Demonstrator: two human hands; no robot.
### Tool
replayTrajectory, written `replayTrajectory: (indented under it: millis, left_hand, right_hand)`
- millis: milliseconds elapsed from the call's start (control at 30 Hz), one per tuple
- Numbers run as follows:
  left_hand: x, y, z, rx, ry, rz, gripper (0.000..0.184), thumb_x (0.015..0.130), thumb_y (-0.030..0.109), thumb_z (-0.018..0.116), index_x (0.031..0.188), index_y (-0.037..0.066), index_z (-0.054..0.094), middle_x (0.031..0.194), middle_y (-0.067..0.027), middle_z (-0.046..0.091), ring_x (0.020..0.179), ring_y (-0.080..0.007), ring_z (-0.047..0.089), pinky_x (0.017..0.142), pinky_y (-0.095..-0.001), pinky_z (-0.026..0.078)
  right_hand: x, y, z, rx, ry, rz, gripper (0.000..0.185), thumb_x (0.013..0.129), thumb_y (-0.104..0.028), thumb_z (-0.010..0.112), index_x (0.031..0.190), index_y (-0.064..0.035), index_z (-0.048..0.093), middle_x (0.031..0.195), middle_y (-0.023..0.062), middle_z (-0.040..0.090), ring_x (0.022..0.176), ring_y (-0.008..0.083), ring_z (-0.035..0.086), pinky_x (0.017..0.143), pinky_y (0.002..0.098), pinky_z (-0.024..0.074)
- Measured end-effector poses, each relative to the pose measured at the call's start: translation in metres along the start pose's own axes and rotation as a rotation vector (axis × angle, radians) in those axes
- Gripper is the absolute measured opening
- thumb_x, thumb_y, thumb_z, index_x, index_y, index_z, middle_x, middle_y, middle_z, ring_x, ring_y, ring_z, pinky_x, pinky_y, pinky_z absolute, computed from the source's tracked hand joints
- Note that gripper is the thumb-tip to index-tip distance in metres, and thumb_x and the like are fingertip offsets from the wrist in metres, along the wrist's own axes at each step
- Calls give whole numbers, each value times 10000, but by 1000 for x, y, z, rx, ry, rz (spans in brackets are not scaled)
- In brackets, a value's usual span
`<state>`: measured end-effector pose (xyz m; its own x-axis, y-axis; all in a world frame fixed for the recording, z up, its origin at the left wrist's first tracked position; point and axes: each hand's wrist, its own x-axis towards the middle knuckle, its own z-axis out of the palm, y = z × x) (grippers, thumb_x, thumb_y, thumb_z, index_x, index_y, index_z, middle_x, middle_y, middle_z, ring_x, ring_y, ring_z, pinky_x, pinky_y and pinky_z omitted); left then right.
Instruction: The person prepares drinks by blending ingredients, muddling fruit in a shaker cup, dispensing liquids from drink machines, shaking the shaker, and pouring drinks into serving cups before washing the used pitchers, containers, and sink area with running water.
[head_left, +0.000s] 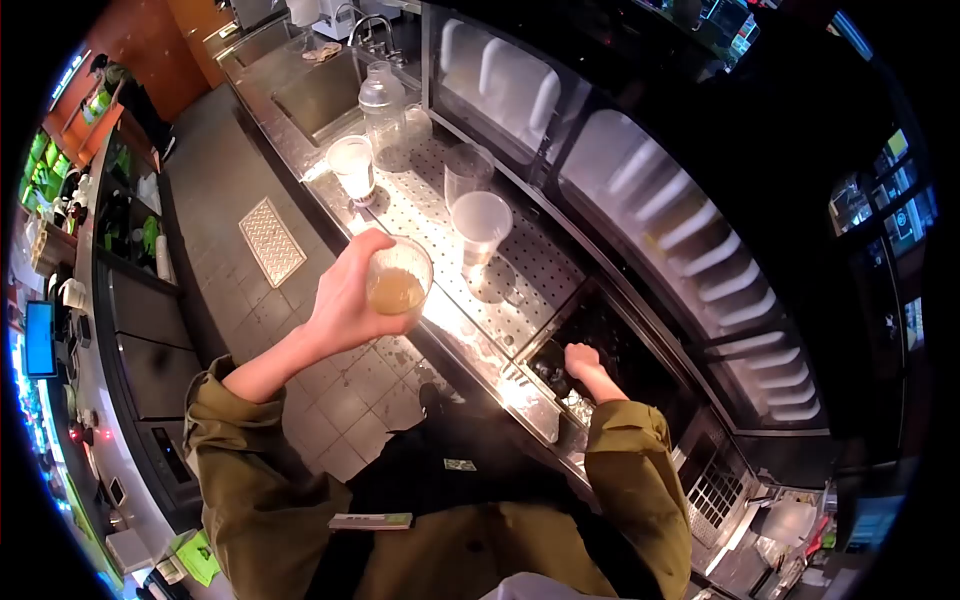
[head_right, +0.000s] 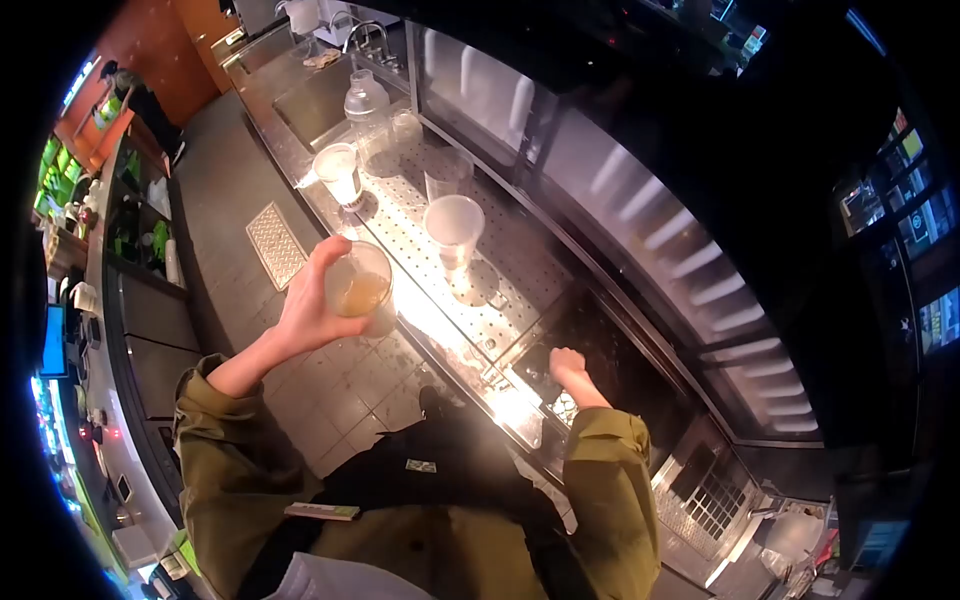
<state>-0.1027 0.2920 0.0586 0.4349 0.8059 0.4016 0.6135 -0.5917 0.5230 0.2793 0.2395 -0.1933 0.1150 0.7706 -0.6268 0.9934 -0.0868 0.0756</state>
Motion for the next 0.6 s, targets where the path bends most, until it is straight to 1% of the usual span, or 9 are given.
replayTrajectory:
  millis: [33,100,167,300,367,400,500,533,600]
  left_hand:
    - [6,-11,1,-15,30,-17,720,528,241,749,1112,79,359,1083,-138,461,970,-313,498,791,-354,433]
    - [20,-34,8,-42,100,-48,724,528,243,751,1114,72,363,1081,-137,464,983,-306,496,810,-349,426]
    - [33,-56,16,-54,131,-61,735,523,252,756,1125,60,382,1100,-142,464,1020,-302,482,856,-347,405]
    - [65,-88,28,-70,98,-77,776,520,257,762,1156,47,369,1135,-154,458,1059,-308,467,895,-358,387]
    - [78,-106,34,-51,72,-55,846,518,261,777,1194,40,318,1157,-167,454,1069,-312,473,906,-373,381]
    - [85,-111,35,-110,51,-72,851,518,277,777,1195,38,320,1160,-167,451,1086,-314,460,916,-380,367]
    - [100,-131,40,-174,102,-8,804,510,260,757,1183,84,355,1175,-144,424,1091,-325,440,890,-388,397]
    - [106,-136,40,-189,83,9,833,510,265,763,1206,93,340,1182,-150,416,1103,-331,429,892,-394,398]
    - [113,-137,38,-196,28,-10,923,505,277,794,1247,60,290,1224,-204,393,1142,-335,412,934,-383,376]
  right_hand:
    - [11,7,1,32,-25,48,245,763,-165,522,942,-27,618,966,178,605,922,312,586,783,386,479]
    - [11,17,-31,-56,126,85,248,769,-211,564,927,-31,626,894,131,635,815,269,622,708,364,492]
    - [3,27,-115,233,-78,-123,268,772,-256,594,931,-43,626,813,95,645,666,203,612,612,332,479]
    - [-32,-38,-285,561,297,-538,210,802,-237,571,874,-46,622,689,79,618,615,136,573,578,282,445]
    - [-8,-91,-342,603,584,-810,272,797,-257,585,942,-28,599,771,96,623,679,172,588,615,302,446]
    - [3,-125,-368,578,712,-758,353,769,-302,614,990,-28,579,821,117,614,730,203,589,637,313,447]
    - [80,-217,-426,517,862,-930,544,691,-406,644,1053,-14,536,880,152,592,805,272,577,700,364,449]
    - [89,-246,-445,477,761,-824,705,662,-388,698,1178,16,440,1117,209,524,1004,268,541,840,332,439]
    - [139,-294,-461,484,782,-777,902,591,-444,722,1256,21,328,1232,227,415,1148,301,419,943,372,354]
